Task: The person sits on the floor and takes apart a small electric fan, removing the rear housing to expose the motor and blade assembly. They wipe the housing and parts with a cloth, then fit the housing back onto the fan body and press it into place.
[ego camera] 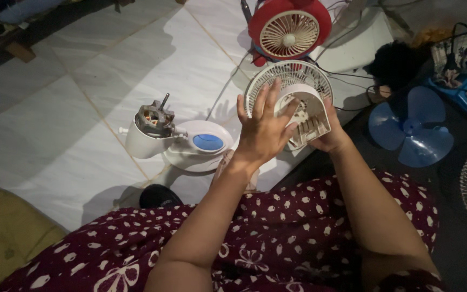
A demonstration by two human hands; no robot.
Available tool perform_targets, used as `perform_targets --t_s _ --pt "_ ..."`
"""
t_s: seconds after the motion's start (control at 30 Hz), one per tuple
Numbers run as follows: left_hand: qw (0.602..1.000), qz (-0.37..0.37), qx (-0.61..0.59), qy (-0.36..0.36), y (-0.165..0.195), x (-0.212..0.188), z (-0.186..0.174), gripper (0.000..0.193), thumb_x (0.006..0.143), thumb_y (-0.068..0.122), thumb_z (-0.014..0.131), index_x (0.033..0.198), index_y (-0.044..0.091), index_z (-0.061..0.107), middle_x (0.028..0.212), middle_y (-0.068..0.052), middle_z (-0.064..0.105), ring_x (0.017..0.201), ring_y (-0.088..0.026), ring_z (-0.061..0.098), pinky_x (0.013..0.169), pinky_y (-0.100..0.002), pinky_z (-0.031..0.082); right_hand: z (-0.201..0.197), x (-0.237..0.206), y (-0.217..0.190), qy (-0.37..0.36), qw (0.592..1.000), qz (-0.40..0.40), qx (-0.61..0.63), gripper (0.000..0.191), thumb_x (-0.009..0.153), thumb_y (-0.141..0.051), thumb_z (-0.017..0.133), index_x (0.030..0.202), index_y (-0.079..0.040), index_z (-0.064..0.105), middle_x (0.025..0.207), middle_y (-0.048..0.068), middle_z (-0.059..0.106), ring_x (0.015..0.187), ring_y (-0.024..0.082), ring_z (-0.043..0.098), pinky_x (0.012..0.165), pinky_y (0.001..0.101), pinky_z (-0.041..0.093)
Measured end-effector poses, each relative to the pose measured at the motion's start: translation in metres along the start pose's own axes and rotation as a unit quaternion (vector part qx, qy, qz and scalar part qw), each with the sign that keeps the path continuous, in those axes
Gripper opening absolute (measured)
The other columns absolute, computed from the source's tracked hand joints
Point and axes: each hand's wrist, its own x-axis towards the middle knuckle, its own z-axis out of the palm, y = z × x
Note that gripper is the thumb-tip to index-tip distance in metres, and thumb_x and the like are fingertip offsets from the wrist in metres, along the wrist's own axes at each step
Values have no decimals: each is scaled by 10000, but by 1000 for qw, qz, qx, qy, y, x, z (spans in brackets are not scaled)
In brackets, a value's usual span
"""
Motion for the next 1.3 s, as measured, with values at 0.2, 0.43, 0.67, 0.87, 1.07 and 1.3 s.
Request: perform_targets --t_s 0.2,0.43,0.67,0.87,1.07,1.3 --pt "1000 -3 14 24 1 -1 2 352 1010 452 655 1284 238 711 1700 -111 213 1564 -290 130 1212 -750 115 -3 0 5 1 1000 11 -6 960 890 -807 476 1567 -129 411 1508 97 528 1342 282 547 1103 483 465" --pt "999 -43 -1 -21 3 -1 1 218 978 396 703 1106 220 724 1682 -101 266 1551 -290 210 1209 -763 97 -4 0 9 -11 999 15 -37 997 880 -814 484 1571 -101 400 1509 120 518 1345 285 546 1109 478 470" --pt "995 27 -30 93 -19 -20 24 369 977 326 701 1318 189 665 1622 -123 322 1512 -309 265 1220 -636 99 4 4 6 11 997 1 -72 991 875 -795 508 1567 -99 370 1511 111 501 1343 268 539 1093 459 469" --pt "928 -264 -119 234 -43 -84 51 392 972 58 679 1332 52 525 1508 -142 464 1450 -307 429 1236 -453 350 14 24 39 155 775 197 -580 1019 731 -619 754 1437 57 466 1306 277 652 1154 380 654 988 459 524" --pt "625 -774 0 103 -80 -124 42 1255 676 484 885 1527 -79 154 1523 -326 267 1374 -458 367 1104 -568 396 58 56 78 139 723 -42 -675 931 622 -427 957 1259 91 517 1167 249 642 1090 347 651 944 421 534" --pt "717 -693 56 54 -118 -120 53 1470 668 792 817 1471 -250 162 1512 -438 264 1421 -526 306 1163 -562 326 98 86 96 269 861 -50 -428 955 737 -434 914 1352 89 404 1173 181 664 1027 227 695 845 332 583"
